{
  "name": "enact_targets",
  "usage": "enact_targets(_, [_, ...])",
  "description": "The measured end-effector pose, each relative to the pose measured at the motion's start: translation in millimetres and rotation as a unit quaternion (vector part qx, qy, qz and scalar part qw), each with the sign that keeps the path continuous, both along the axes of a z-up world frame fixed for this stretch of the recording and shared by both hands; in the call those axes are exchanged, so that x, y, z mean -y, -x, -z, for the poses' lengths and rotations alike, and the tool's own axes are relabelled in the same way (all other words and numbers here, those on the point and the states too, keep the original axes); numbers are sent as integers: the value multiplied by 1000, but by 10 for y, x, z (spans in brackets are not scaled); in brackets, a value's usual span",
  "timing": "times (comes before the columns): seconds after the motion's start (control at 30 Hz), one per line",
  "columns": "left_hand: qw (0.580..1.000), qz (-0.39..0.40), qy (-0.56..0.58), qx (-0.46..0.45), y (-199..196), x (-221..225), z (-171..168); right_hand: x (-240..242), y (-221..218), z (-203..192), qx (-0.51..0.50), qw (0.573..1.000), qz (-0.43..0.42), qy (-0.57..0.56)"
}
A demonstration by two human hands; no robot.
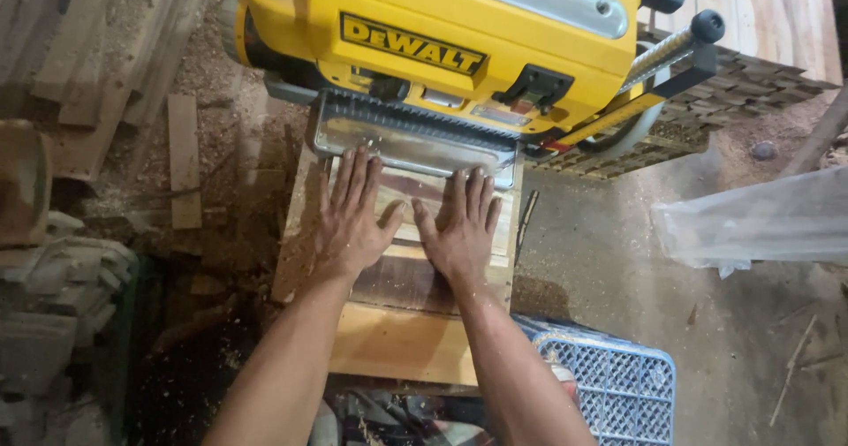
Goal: Feeding wood planks into a thickness planer to smooth and level their surfaces.
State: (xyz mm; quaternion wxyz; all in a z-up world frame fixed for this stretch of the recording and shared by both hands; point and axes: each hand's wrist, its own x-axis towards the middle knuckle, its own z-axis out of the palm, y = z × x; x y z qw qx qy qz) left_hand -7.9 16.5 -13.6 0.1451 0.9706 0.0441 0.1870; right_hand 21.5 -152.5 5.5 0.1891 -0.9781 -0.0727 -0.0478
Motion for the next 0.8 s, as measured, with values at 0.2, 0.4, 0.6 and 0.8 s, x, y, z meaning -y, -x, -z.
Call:
enact_targets(0.2, [993, -13, -32, 117, -55, 18, 14, -29, -22, -109, -25, 1000, 6, 0])
enact_targets(0.4, [996, -12, -21, 91, -51, -5, 34, -42, -5, -72, -4, 1000, 4, 5])
enact_targets(0.6, [1000, -9, -6, 7, -18, -10, -10, -48, -12, -108, -38, 999, 11, 6])
enact_targets(0.8, [999, -8, -5, -32, -25, -7, -10, -30, -30, -116, -60, 998, 8, 3])
